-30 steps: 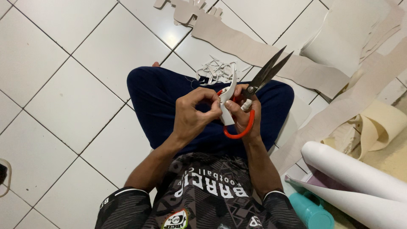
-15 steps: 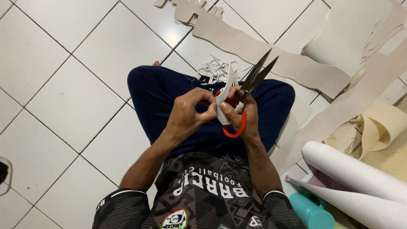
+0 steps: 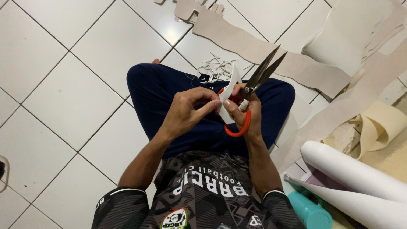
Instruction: The person sits on the tiled floor and cuts shapes out of a long strip of white leather-like material using red-handled scissors. They trim along outlines, cut out small pieces, set finished cut pieces aside on the floor, and continue cutting more shapes from the remaining strip.
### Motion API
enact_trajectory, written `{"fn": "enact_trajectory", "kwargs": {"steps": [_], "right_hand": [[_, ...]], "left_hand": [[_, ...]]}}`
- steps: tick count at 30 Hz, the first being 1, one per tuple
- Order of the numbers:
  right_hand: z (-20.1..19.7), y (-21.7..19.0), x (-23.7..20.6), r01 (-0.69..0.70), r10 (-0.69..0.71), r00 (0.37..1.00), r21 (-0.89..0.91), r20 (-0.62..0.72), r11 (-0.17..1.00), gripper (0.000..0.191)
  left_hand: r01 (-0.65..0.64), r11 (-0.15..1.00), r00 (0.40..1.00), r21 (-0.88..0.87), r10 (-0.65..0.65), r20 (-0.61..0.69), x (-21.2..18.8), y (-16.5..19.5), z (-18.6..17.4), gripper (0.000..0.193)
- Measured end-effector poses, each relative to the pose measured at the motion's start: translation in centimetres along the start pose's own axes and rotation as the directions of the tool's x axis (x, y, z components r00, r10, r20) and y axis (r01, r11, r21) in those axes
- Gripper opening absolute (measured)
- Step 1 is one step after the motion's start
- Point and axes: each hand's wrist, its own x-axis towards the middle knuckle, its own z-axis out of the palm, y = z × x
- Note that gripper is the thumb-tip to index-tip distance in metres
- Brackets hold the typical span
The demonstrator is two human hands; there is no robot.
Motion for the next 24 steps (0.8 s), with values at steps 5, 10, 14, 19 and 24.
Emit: {"fn": "enact_trajectory", "kwargs": {"steps": [5, 10, 14, 19, 24], "right_hand": [[0.4, -0.2, -0.1, 0.035, -0.033, 0.998, -0.045, 0.049, 0.998, 0.026], [0.8, -0.1, -0.1, 0.008, -0.008, 1.000, -0.003, 0.027, 1.000, 0.026], [0.5, 0.1, 0.1, 0.002, -0.002, 1.000, 0.008, -0.009, 1.000, 0.025], [0.4, 0.0, 0.1, 0.006, -0.006, 1.000, -0.003, -0.019, 1.000, 0.025], [0.9, -0.4, 0.5, -0.040, 0.049, 0.994, 0.091, -0.102, 0.995, 0.024]], "left_hand": [[-0.097, 0.974, 0.995, 0.206, 0.101, -0.007, 0.2, -0.5, 0.0, 0.012], [-0.053, 0.975, 0.996, 0.214, 0.066, -0.057, 0.2, -1.0, 0.8, 0.012], [-0.078, 0.991, 0.994, 0.111, 0.085, -0.062, 0.0, -0.8, 0.8, 0.009], [-0.113, 0.980, 0.992, 0.162, 0.120, -0.035, -0.1, -0.8, 0.5, 0.015], [-0.172, 0.985, 0.982, -0.020, 0.170, -0.076, -0.1, -1.3, 0.4, 0.016]]}}
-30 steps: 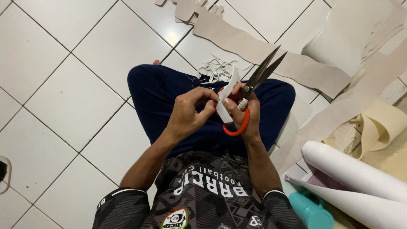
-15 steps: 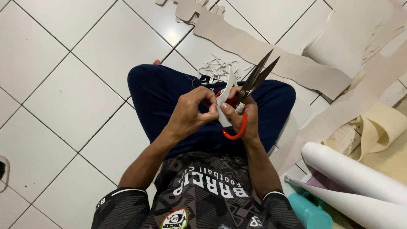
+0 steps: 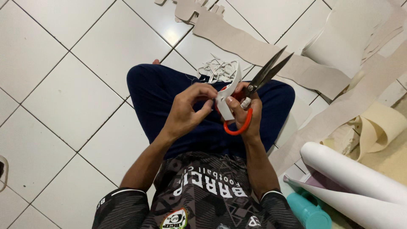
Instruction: The person sits on the tiled floor and cuts shapes out of a long strip of white leather-like material using red-handled scissors. They trim along outlines, cut out small pieces, set finished cut pieces aside on the floor, and continue cutting more shapes from the remaining strip.
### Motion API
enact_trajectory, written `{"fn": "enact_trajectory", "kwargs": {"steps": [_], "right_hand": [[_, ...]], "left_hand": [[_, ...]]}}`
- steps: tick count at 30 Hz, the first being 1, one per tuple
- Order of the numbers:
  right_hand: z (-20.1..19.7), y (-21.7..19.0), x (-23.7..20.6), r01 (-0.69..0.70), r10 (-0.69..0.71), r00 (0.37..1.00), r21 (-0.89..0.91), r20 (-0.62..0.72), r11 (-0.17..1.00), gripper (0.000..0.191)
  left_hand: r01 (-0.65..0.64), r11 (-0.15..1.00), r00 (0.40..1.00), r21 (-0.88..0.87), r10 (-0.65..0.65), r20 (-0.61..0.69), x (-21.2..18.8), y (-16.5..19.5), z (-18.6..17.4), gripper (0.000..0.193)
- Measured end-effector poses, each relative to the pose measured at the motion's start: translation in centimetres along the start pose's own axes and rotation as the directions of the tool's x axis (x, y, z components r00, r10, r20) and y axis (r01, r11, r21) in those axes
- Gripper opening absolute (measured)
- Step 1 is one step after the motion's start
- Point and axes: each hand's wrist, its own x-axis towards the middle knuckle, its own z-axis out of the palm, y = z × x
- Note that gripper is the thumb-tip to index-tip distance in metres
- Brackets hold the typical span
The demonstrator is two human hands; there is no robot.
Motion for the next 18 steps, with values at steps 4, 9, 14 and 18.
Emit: {"fn": "enact_trajectory", "kwargs": {"steps": [4, 9, 14, 18], "right_hand": [[0.2, 0.2, 0.0, 0.133, -0.129, 0.991, -0.127, 0.041, 0.983, 0.024], [0.6, 1.1, -0.3, 0.160, -0.160, 0.987, -0.227, 0.018, 0.961, 0.025], [1.8, 1.2, -0.6, 0.318, -0.318, 0.947, -0.274, 0.047, 0.907, 0.032], [1.9, 1.2, -1.0, 0.371, -0.422, 0.902, -0.662, 0.090, 0.651, 0.044]], "left_hand": [[0.239, 0.946, 0.956, -0.219, -0.268, -0.115, -0.3, -0.9, 0.8, 0.019], [0.254, 0.960, 0.945, -0.121, -0.273, -0.178, -0.4, -2.4, 1.4, 0.019], [0.156, 0.986, 0.929, -0.055, -0.165, -0.332, 0.5, -3.0, 2.3, 0.022], [0.209, 0.955, 0.866, -0.212, -0.282, -0.414, 1.2, -3.5, 2.1, 0.029]]}}
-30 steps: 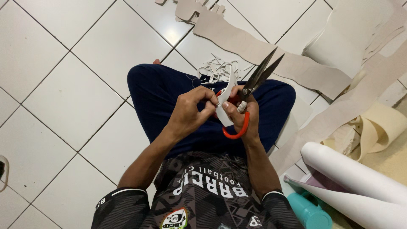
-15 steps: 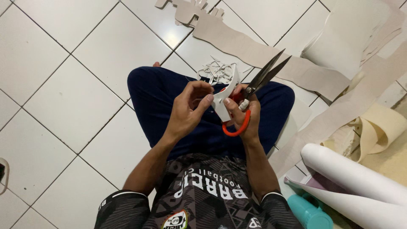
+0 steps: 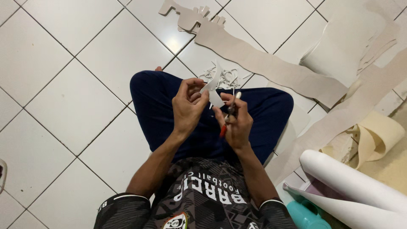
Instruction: The person sits on the tiled floor and cuts shapes out of a long strip of white leather-like material using red-handled scissors. They trim along outlines, cut out small pieces, set finished cut pieces aside on the floor, and continue cutting more shapes from the remaining strip.
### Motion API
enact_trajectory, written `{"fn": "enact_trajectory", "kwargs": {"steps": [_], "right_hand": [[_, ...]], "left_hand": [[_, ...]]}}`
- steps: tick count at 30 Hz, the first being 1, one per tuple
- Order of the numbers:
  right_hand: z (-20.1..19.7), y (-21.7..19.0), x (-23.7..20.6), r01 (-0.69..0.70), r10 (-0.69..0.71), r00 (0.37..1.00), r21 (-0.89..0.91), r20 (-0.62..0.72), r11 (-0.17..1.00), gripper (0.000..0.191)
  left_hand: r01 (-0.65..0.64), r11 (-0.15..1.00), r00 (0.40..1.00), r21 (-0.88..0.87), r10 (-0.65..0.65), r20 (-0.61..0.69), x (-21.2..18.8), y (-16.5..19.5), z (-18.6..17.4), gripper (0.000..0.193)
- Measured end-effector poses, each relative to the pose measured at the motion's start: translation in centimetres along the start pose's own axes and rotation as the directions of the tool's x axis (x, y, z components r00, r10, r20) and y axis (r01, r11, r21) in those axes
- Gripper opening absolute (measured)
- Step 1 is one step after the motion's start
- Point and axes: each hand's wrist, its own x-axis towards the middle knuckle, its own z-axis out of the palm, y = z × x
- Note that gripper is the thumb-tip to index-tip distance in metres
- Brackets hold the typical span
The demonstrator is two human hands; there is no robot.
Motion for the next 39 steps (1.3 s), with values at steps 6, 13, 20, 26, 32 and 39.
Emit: {"fn": "enact_trajectory", "kwargs": {"steps": [6, 13, 20, 26, 32, 39], "right_hand": [[1.2, 2.2, -0.7, 0.032, -0.041, 0.998, -0.194, -0.044, 0.981, 0.031], [0.4, 3.7, 0.6, -0.404, 0.387, 0.903, 0.675, 0.186, 0.617, 0.022], [-0.2, 4.1, 0.1, -0.561, 0.458, 0.828, 0.480, 0.325, 0.674, 0.023], [0.5, 5.5, -1.5, -0.546, 0.413, 0.832, 0.415, 0.370, 0.728, 0.038], [-0.1, 4.3, -3.0, -0.486, 0.326, 0.807, 0.240, 0.493, 0.840, 0.057], [0.0, 3.2, -1.5, -0.382, 0.262, 0.828, 0.157, 0.495, 0.911, 0.062]], "left_hand": [[0.136, 0.920, 0.983, -0.368, -0.078, 0.169, -0.6, -3.3, -0.5, 0.029], [-0.189, 0.929, 0.973, 0.319, 0.134, 0.187, -3.0, -5.7, -1.1, 0.026], [-0.101, 0.995, 0.938, 0.020, 0.089, 0.336, -0.2, -3.4, -2.5, 0.052], [-0.132, 0.988, 0.977, 0.084, 0.115, 0.179, 3.1, -1.5, -3.7, 0.046], [-0.195, 0.967, 0.972, 0.162, 0.168, 0.163, 3.8, -0.2, -4.2, 0.048], [-0.132, 0.970, 0.980, 0.203, 0.097, 0.172, 3.3, 0.2, -3.8, 0.050]]}}
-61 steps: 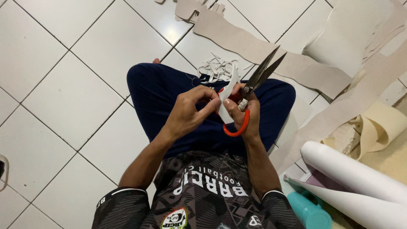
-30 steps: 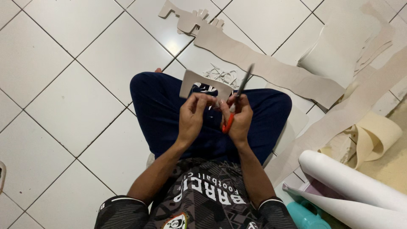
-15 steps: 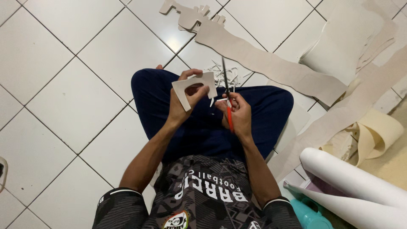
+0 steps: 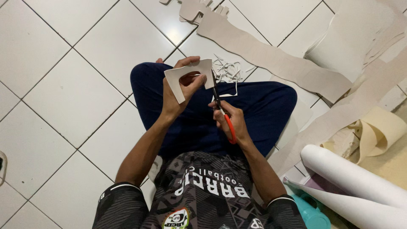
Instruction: The person sits on the tiled floor and cuts shapes out of a long strip of white leather-like material using red-handled scissors. They trim along outlines, cut out small pieces, set finished cut pieces aside on the floor, and continue cutting more shapes from the remaining strip.
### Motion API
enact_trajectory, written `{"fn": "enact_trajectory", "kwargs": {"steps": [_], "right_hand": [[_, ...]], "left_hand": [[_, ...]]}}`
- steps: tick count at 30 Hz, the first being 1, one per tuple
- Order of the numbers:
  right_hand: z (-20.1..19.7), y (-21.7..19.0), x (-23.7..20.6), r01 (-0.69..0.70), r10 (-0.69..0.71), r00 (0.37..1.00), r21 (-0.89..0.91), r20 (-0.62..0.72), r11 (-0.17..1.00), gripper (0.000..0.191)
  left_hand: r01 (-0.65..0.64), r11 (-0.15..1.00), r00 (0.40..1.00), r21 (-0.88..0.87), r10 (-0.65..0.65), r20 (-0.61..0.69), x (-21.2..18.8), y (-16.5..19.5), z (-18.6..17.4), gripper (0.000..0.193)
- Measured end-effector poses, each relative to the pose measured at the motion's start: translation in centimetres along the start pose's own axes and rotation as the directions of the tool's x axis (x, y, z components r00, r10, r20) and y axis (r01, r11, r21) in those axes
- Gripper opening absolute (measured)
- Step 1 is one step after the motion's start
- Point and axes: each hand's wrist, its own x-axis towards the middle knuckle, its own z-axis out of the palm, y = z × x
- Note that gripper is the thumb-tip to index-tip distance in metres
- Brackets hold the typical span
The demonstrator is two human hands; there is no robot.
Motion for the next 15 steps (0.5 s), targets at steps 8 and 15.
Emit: {"fn": "enact_trajectory", "kwargs": {"steps": [8, 15], "right_hand": [[-0.08, -0.21, -0.31, -0.033, 0.034, 0.999, 0.024, -0.024, 0.999, 0.054], [0.20, -0.20, -0.68, -0.098, 0.102, 0.990, 0.039, -0.100, 0.994, 0.041]], "left_hand": [[-0.003, 0.999, 1.000, -0.042, 0.003, -0.006, -0.27, 0.48, 0.37, 0.048], [0.006, 0.997, 0.999, -0.072, -0.004, 0.032, -0.45, 0.46, 0.30, 0.047]]}}
